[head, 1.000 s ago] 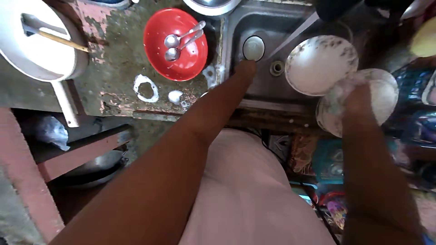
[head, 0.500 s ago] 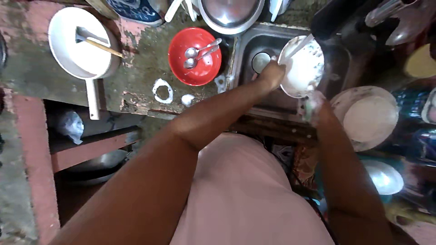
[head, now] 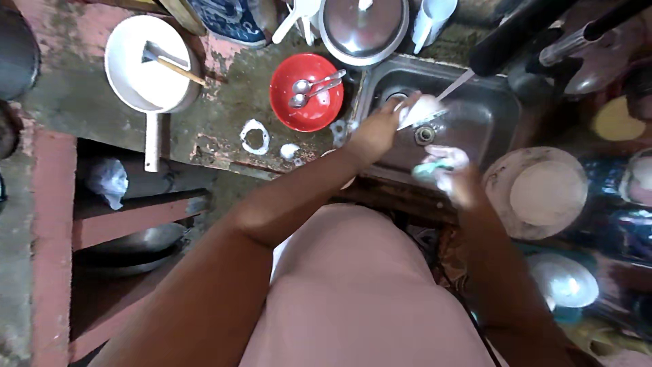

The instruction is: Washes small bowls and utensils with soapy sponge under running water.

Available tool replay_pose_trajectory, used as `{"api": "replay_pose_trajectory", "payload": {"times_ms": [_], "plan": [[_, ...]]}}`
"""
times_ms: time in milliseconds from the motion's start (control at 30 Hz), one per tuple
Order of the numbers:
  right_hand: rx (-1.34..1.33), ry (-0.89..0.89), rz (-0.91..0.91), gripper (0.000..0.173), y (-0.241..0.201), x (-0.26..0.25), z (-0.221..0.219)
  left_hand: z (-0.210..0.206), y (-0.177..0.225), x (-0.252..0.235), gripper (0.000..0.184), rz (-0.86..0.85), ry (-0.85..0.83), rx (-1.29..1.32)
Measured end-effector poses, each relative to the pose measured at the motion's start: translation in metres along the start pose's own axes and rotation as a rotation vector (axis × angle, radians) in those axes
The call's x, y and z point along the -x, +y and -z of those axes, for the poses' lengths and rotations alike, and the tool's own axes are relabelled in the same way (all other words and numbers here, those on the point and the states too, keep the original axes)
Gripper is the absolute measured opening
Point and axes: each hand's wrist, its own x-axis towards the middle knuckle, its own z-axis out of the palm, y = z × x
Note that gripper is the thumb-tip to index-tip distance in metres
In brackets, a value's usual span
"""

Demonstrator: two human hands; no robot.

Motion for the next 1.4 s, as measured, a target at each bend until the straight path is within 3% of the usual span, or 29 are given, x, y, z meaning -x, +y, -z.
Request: {"api": "replay_pose_trajectory", "payload": {"times_ms": [67,133,233,300,367,467,567,633,700,800,867,967,1033,1133,1233,1400], "plan": [[0.081,-0.016,0.073,0.039,-0.018,-0.007,-0.02,0.002,-0.015,0.021,0.085,0.034,0.074,0.07],[0.2,0.088,0.149,0.031,-0.035,-0.02,-0.044,-0.004,-0.031,0.04,0.083,0.073,0.216,0.218],[0.325,0.259,0.361,0.029,-0.055,-0.048,-0.088,-0.022,-0.047,0.057,0.06,0.086,0.44,0.635],[0.391,0.188,0.398,0.032,-0.07,-0.06,-0.12,-0.016,-0.044,0.068,0.056,0.175,0.426,0.939],[0.378,-0.048,0.35,0.034,-0.083,-0.064,-0.145,-0.002,-0.045,0.076,0.052,0.358,0.452,1.07],[0.511,-0.24,0.247,0.02,-0.089,-0.075,-0.156,0.016,-0.075,0.09,0.056,0.396,0.413,1.093],[0.773,-0.102,0.216,0.033,-0.106,-0.092,-0.17,0.022,-0.085,0.1,0.053,0.382,0.356,1.169],[0.713,-0.035,0.331,0.047,-0.119,-0.096,-0.194,0.028,-0.085,0.1,0.053,0.375,0.341,1.157],[0.535,-0.121,0.398,0.048,-0.129,-0.093,-0.214,0.038,-0.103,0.095,0.052,0.24,0.426,1.016],[0.691,-0.289,0.235,0.042,-0.131,-0.098,-0.213,0.06,-0.13,0.094,0.053,0.066,0.471,0.741],[0.848,-0.112,0.12,0.039,-0.129,-0.108,-0.215,0.062,-0.131,0.096,0.053,0.035,0.441,0.726],[0.553,0.215,0.292,0.047,-0.138,-0.112,-0.227,0.062,-0.123,0.089,0.054,0.015,0.389,0.858],[0.206,0.136,0.374,0.042,-0.145,-0.104,-0.24,0.068,-0.128,0.085,0.055,0.02,0.388,0.918],[-0.084,-0.099,0.201,0.037,-0.149,-0.093,-0.246,0.079,-0.142,0.086,0.053,-0.063,0.402,0.976],[-0.319,0.021,0.322,0.035,-0.146,-0.094,-0.259,0.069,-0.137,0.09,0.056,-0.111,0.365,1.068],[-0.135,-0.16,0.247,0.039,-0.149,-0.081,-0.231,0.081,-0.135,0.081,0.058,-0.154,0.407,0.853]]}}
